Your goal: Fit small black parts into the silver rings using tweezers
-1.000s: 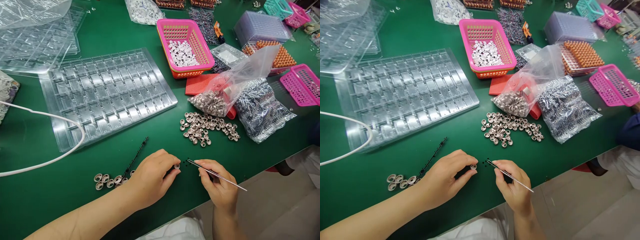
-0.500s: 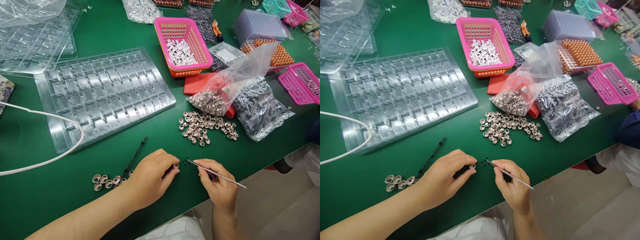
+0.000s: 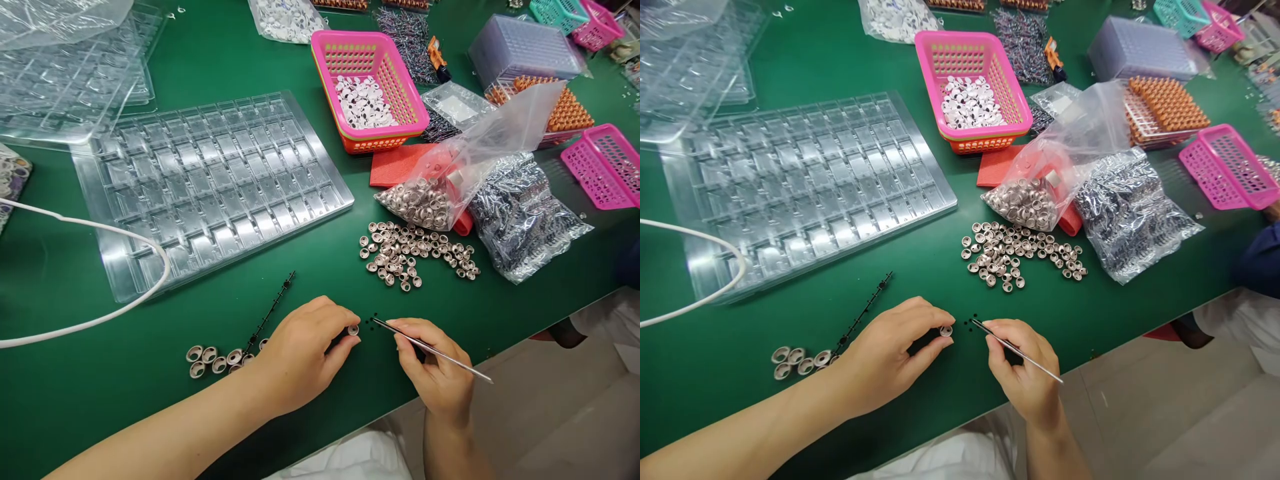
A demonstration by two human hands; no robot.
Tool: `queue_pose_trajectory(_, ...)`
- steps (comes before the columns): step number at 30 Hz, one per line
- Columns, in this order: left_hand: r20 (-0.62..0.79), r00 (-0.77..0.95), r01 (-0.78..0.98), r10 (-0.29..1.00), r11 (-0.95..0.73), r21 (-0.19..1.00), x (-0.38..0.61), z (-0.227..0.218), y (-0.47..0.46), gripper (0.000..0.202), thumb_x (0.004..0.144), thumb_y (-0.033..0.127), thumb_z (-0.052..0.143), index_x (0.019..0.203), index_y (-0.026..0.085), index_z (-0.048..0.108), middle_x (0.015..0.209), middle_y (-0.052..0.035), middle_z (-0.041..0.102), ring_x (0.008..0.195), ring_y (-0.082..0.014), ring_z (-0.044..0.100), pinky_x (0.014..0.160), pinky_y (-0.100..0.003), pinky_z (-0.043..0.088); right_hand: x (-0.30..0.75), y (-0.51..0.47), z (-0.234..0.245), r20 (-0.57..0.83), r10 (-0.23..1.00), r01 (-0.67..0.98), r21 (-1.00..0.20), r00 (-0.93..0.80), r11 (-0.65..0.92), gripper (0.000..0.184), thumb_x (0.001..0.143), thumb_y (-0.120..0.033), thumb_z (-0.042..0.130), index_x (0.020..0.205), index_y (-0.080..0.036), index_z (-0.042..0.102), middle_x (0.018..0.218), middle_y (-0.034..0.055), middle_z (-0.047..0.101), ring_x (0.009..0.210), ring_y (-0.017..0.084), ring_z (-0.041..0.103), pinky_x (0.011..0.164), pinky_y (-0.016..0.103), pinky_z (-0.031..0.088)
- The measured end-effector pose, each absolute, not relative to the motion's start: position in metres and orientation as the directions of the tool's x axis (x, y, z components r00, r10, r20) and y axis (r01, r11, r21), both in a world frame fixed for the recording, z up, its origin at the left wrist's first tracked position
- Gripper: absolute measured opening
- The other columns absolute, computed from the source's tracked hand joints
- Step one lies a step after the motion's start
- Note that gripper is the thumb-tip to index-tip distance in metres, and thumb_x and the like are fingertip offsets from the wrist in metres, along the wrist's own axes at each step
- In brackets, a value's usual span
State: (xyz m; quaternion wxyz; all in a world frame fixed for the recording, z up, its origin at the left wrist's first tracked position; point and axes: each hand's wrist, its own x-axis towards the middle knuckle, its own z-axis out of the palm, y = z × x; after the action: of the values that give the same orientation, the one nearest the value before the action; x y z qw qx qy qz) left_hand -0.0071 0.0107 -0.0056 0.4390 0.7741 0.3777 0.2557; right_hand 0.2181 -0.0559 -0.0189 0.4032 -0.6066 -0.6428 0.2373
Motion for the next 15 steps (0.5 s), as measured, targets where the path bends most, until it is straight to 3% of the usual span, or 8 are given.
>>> queue_pose_trajectory(5,0.061,0.584,0.364,0.81,-0.328,0.872,-0.0065,-0.0051,0.0114,0.014,0.093,0.013,0.059,0.105,0.017,0.066,0.089,-0.0049,0.072,0.083,-0.0202,0.06,0.072,-0.033,0.051,0.2195,-0.0569,-0.0197,0.239,0.97,0.591,-0.788,0.035,0.173,0.027,0.084,-0.008,0.068,0.104,-0.026,0.067,0.098,0.0025,0.077,0.089,0.02,0.075,0.078,0.035,0.064)
queue_pose_trajectory(10,0.068,0.58,0.363,0.812,-0.333,0.87,-0.0073,-0.0038,0.0109,0.013,0.093,0.014,0.06,0.104,0.016,0.067,0.088,-0.0052,0.072,0.082,-0.02,0.061,0.071,-0.033,0.051,0.2192,-0.0581,-0.0197,0.224,0.969,0.566,-0.814,0.102,0.129,0.026,0.085,-0.008,0.067,0.104,-0.026,0.067,0.098,0.0032,0.076,0.09,0.02,0.074,0.073,0.032,0.065)
queue_pose_trajectory(15,0.072,0.582,0.357,0.81,-0.334,0.872,-0.0069,-0.0037,0.0111,0.014,0.093,0.013,0.06,0.105,0.016,0.066,0.089,-0.005,0.073,0.082,-0.02,0.061,0.072,-0.033,0.051,0.2192,-0.0559,-0.0174,0.221,0.975,0.566,-0.806,0.022,0.17,0.028,0.086,-0.006,0.065,0.105,-0.027,0.066,0.101,0.0031,0.076,0.093,0.02,0.074,0.076,0.033,0.065)
